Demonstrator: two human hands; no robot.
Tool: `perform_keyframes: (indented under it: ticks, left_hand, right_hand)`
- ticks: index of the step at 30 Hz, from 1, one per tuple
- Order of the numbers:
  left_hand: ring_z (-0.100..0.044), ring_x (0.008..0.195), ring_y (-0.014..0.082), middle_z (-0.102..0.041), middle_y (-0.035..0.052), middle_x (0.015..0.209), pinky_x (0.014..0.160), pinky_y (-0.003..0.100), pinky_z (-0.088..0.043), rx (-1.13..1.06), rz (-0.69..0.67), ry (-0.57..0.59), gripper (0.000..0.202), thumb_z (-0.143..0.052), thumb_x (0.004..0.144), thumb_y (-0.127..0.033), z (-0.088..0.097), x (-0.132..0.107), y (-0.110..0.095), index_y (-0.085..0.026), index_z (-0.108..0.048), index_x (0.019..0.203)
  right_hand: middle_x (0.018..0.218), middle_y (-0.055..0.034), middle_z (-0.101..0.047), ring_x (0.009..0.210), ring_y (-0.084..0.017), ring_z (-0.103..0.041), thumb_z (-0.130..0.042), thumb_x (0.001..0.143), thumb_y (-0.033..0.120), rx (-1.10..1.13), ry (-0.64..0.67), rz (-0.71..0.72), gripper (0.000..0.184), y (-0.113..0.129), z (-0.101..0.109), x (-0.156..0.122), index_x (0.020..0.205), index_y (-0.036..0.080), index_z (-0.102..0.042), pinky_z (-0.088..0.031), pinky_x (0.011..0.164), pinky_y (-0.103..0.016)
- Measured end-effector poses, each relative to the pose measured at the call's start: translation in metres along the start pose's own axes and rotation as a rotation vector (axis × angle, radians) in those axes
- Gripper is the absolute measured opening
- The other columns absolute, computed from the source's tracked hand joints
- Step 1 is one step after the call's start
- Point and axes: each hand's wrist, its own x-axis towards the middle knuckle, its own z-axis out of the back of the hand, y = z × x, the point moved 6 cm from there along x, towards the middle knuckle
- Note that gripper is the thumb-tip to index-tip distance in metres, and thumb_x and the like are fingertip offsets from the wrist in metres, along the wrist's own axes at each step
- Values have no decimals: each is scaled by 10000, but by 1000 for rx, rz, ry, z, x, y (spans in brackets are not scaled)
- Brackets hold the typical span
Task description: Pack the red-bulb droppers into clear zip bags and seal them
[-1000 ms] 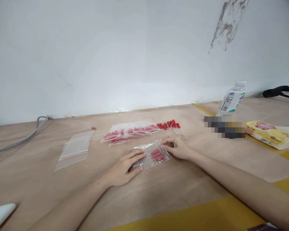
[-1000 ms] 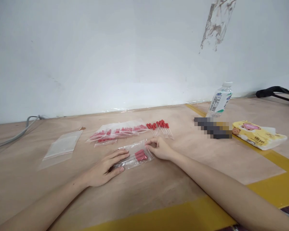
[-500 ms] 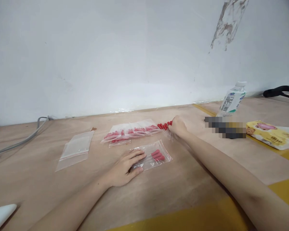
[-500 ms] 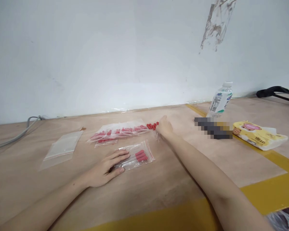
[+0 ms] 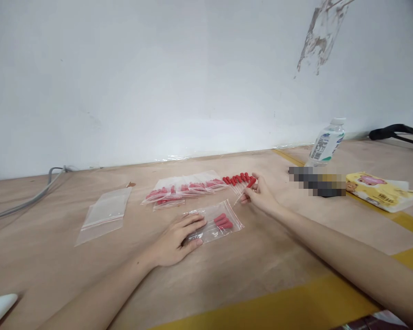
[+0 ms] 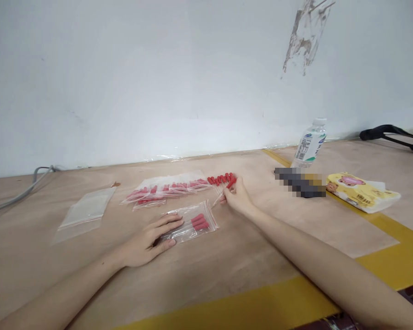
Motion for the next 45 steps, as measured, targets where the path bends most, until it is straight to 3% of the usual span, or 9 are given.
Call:
perform_keyframes:
  ticks: [6,11,17,23,28,34,40,45]
  left_hand:
    - [-327,1278,237,-373,50,1386,1040,454,-303,2,-19,3,444,-410,912,-389,0,-1,-1,-274,-368,1338]
    - [-342,1267,243,-388,45,1377,1036,448,-311,-20,-35,-14,429,-432,905,-370,1,-1,-1,-275,-397,1322]
    - [-335,1271,243,-375,47,1384,1033,447,-315,-9,-28,-19,457,-419,907,-387,-1,-2,1,-278,-351,1345]
    - [-329,1272,249,-377,54,1381,1028,458,-315,2,4,-10,476,-410,908,-395,1,-2,0,-268,-317,1358]
    - [-336,1266,239,-381,53,1375,1032,442,-314,0,-13,-14,464,-409,911,-379,1,-2,-2,-263,-321,1352]
    - [-340,1260,241,-384,63,1370,1025,440,-320,5,-29,-25,463,-406,912,-376,1,-1,-3,-254,-319,1351]
    - [-334,1265,242,-387,55,1370,1034,444,-308,8,-13,-20,465,-406,911,-388,1,-1,-2,-253,-323,1349]
    - [-341,1262,240,-386,52,1372,1031,442,-316,9,-12,-21,469,-414,908,-390,0,-1,-2,-259,-325,1349]
  right_hand:
    - [656,39,-517,609,-156,-610,-563,712,185,192,56,-99,466,-10,-22,-25,1097,264,-312,-549,679,-363]
    - [676,42,-530,602,-146,-604,-576,699,232,214,122,-98,432,-8,-22,-34,1057,259,-337,-537,642,-341]
    - [728,20,-566,710,-141,-627,-620,701,312,312,236,-133,315,-14,-24,-33,958,240,-451,-510,773,-354]
    - [805,-16,-627,758,-148,-582,-667,647,382,-50,417,11,284,-6,-26,-32,848,191,-605,-467,735,-320]
    - [664,19,-584,610,-102,-522,-703,611,364,-139,479,45,277,-4,-23,-29,770,171,-586,-417,607,-249]
    - [564,31,-527,497,-78,-383,-624,690,398,-401,483,181,249,-3,-30,-26,754,158,-642,-292,480,-217]
    - [592,15,-565,532,-90,-433,-626,698,379,-525,497,236,221,-1,-32,-21,734,165,-666,-334,511,-223]
    - [638,-10,-611,551,-110,-497,-588,729,342,-476,499,263,198,3,-44,-32,731,156,-654,-388,520,-236]
